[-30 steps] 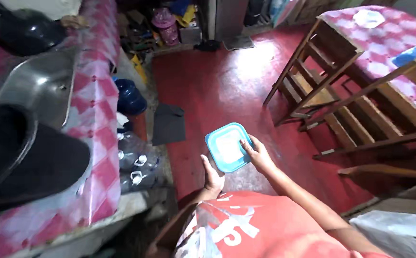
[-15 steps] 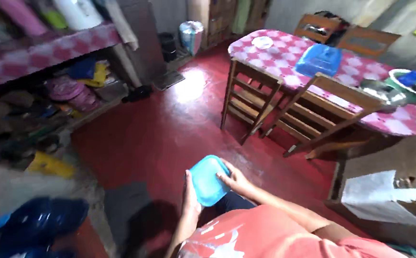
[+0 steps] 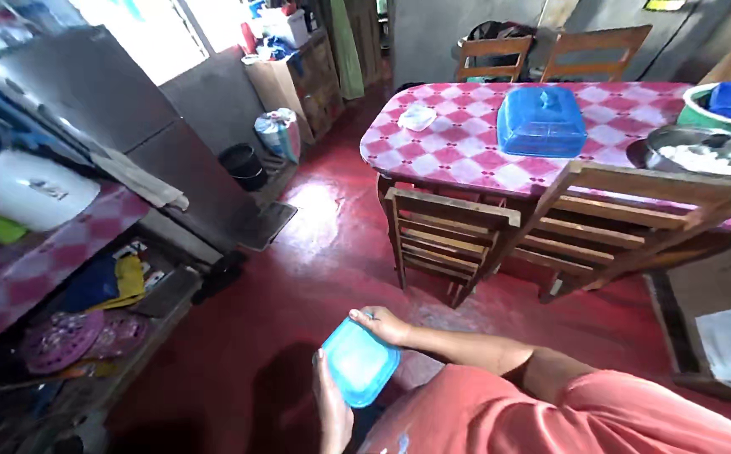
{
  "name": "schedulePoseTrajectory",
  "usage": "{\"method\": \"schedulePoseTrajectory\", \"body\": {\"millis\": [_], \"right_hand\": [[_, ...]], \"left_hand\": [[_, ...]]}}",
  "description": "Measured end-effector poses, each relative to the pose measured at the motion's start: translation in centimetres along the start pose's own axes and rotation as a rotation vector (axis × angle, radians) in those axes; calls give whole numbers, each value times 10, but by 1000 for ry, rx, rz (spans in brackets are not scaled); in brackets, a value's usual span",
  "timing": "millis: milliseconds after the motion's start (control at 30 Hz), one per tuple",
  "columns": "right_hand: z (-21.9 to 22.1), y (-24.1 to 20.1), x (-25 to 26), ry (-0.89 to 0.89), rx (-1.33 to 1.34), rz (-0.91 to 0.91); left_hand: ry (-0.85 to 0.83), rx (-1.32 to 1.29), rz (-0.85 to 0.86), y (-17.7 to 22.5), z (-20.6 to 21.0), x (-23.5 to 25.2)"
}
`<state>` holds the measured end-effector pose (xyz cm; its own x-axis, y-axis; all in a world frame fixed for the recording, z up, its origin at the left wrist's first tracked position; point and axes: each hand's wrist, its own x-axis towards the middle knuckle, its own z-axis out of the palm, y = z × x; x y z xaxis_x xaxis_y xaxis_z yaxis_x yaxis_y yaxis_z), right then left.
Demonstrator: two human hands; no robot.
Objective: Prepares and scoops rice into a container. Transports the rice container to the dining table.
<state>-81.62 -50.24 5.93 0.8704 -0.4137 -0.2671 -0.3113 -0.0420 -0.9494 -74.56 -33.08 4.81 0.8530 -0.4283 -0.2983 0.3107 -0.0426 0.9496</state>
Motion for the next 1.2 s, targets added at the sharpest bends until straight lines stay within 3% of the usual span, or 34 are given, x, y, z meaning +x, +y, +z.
{"method": "schedulePoseTrajectory", "body": {"millis": [133, 200, 400, 533, 667, 833, 967, 1033, 1100, 1167, 1200], "right_hand": [[-26, -37, 97, 57, 0, 31], [-37, -51, 149, 27, 35, 61], [-51, -94, 273, 27, 462, 46], [-85, -124, 363, 177, 339, 32], [-141, -134, 446, 332, 314, 99], [-259, -116, 509, 283, 243, 178], [-399, -66, 540, 831, 166, 290], [-481, -34, 540, 1142, 7, 334], [-547, -7, 537, 1385, -232, 373], [-601, 12, 544, 1478, -487, 365], [-624, 13, 546, 1428, -560, 374]], "left_hand": [[-111, -37, -37, 13, 15, 74], [-88, -46, -27, 22, 27, 126], [-57, -58, 55, 96, 58, 303], [-147, -28, 107, 142, 97, 401], [-193, 24, 23, 162, 161, 492], [-311, 93, -84, 165, 247, 578], [-437, 109, -151, 164, 295, 626], [-592, 312, 26, 159, 312, 660], [-622, 443, 75, 147, 344, 699], [-587, 440, -85, 130, 389, 737], [-573, 404, -178, 127, 414, 747]]}}
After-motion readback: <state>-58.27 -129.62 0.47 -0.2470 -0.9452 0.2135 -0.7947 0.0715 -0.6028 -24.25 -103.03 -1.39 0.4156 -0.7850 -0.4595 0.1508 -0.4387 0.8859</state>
